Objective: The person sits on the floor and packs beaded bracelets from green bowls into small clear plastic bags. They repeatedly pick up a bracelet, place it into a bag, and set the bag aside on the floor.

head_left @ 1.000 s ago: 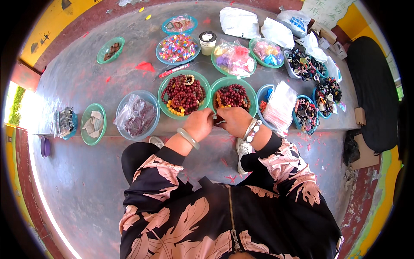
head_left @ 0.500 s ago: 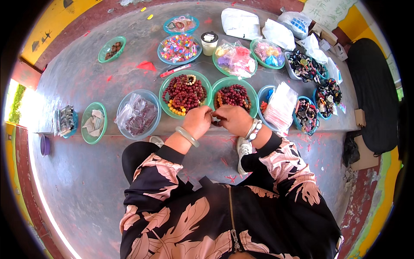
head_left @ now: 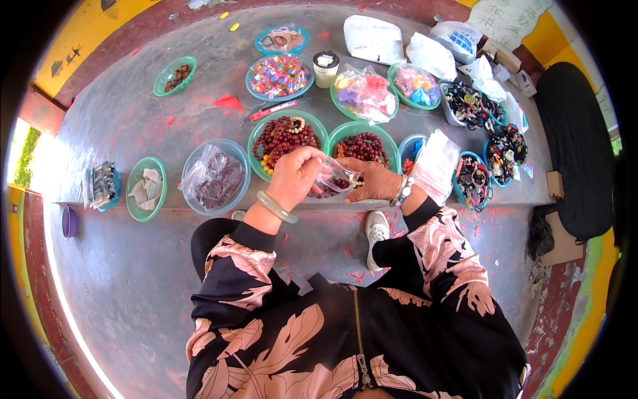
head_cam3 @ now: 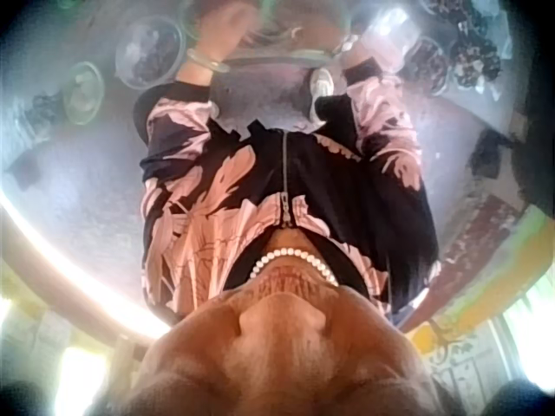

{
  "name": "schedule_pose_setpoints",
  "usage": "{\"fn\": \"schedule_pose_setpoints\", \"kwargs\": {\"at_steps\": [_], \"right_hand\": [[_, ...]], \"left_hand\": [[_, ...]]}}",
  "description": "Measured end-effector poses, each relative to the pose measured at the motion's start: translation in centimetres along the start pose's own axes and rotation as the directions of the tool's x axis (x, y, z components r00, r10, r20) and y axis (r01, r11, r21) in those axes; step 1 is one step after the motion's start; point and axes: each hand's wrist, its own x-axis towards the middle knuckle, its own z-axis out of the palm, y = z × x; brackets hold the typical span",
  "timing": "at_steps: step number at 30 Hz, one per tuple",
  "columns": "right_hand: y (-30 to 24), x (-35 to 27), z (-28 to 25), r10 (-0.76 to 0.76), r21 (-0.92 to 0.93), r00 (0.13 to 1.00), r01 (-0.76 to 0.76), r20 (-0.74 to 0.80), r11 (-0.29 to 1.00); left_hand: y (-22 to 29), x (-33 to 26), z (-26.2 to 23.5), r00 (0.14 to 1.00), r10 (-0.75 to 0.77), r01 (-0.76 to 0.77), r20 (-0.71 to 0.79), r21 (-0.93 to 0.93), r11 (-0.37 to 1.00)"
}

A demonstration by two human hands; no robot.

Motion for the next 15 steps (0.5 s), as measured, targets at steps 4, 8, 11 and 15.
{"fn": "schedule_pose_setpoints", "kwargs": {"at_steps": [4,8,11,15], "right_hand": [[-0.2,0.8,1.0,0.232,0.226,0.973,-0.225,-0.003,0.948],[0.4,0.8,0.7,0.162,0.586,0.986,-0.115,-0.029,0.802],[0.2,0.6,0.6,0.201,0.876,0.976,-0.02,-0.088,0.481],[-0.7,0.5,-0.4,0.26,0.965,0.958,0.049,-0.118,0.257]], "left_hand": [[-0.2,0.0,-0.5,0.999,-0.02,0.027,0.048,-0.153,0.988],[-0.4,0.3,-1.0,0.999,0.038,-0.034,0.037,-0.09,0.995],[-2.1,1.2,-1.3,0.983,0.123,-0.095,0.139,-0.192,0.977],[-0.4,0.0,0.5,0.939,0.008,0.12,0.345,-0.347,0.93]]}}
